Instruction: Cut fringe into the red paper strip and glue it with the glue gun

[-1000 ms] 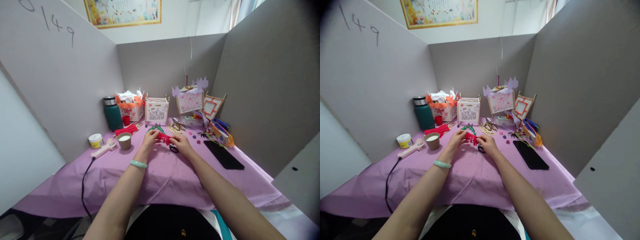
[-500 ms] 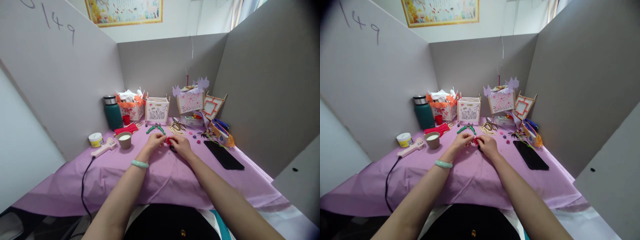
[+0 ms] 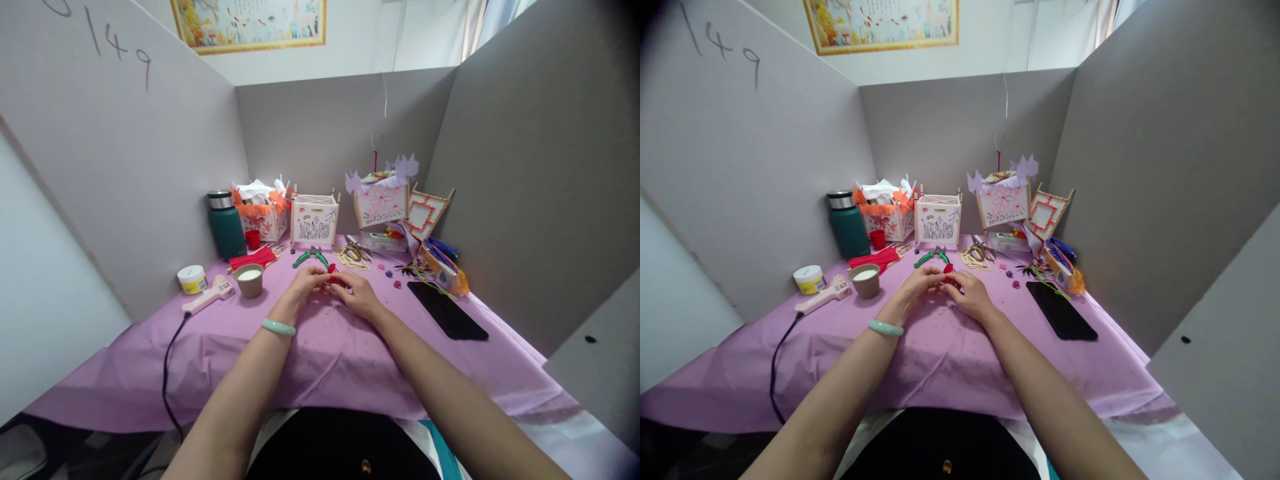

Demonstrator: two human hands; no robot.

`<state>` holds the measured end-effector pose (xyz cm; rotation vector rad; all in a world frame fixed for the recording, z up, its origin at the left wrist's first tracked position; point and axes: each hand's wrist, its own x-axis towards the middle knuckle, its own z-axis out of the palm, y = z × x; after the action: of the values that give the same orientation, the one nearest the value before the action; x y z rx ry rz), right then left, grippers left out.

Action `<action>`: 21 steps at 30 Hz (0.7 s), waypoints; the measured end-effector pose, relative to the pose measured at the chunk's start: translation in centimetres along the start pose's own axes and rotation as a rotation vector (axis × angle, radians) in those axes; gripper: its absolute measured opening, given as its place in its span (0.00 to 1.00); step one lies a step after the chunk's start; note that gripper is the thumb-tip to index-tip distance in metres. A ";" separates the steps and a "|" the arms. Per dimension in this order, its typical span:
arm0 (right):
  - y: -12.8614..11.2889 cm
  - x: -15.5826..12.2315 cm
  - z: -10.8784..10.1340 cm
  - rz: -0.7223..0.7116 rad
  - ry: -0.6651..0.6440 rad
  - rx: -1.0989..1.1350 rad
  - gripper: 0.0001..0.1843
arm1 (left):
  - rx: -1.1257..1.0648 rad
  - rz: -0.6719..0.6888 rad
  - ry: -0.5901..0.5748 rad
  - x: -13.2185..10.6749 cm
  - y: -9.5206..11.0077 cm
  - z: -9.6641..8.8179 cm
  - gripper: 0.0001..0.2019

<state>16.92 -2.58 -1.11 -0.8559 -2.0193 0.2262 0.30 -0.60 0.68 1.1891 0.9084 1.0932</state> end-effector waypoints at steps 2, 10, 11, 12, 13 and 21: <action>0.0 0.1 0.0 0.007 0.019 0.050 0.14 | 0.005 0.009 0.006 0.0 0.1 0.1 0.12; 0.6 0.5 -0.1 0.261 0.167 0.108 0.17 | 0.118 0.085 -0.073 -0.1 0.1 0.4 0.12; 0.5 0.5 -0.1 0.285 0.168 0.127 0.17 | 0.141 0.096 -0.089 -0.1 0.1 0.4 0.12; 0.5 0.5 -0.1 0.302 0.165 0.150 0.16 | 0.164 0.107 -0.107 0.0 0.0 0.4 0.11; 0.4 0.5 -0.1 0.312 0.161 0.175 0.16 | 0.188 0.116 -0.126 0.0 0.0 0.4 0.11; 0.4 0.6 0.3 0.316 0.149 0.274 0.12 | 0.236 0.150 -0.197 0.3 -0.4 0.3 0.14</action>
<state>16.70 -1.84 -1.10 -0.9808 -1.6616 0.5856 0.76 -0.35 0.39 1.5528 0.8207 0.9845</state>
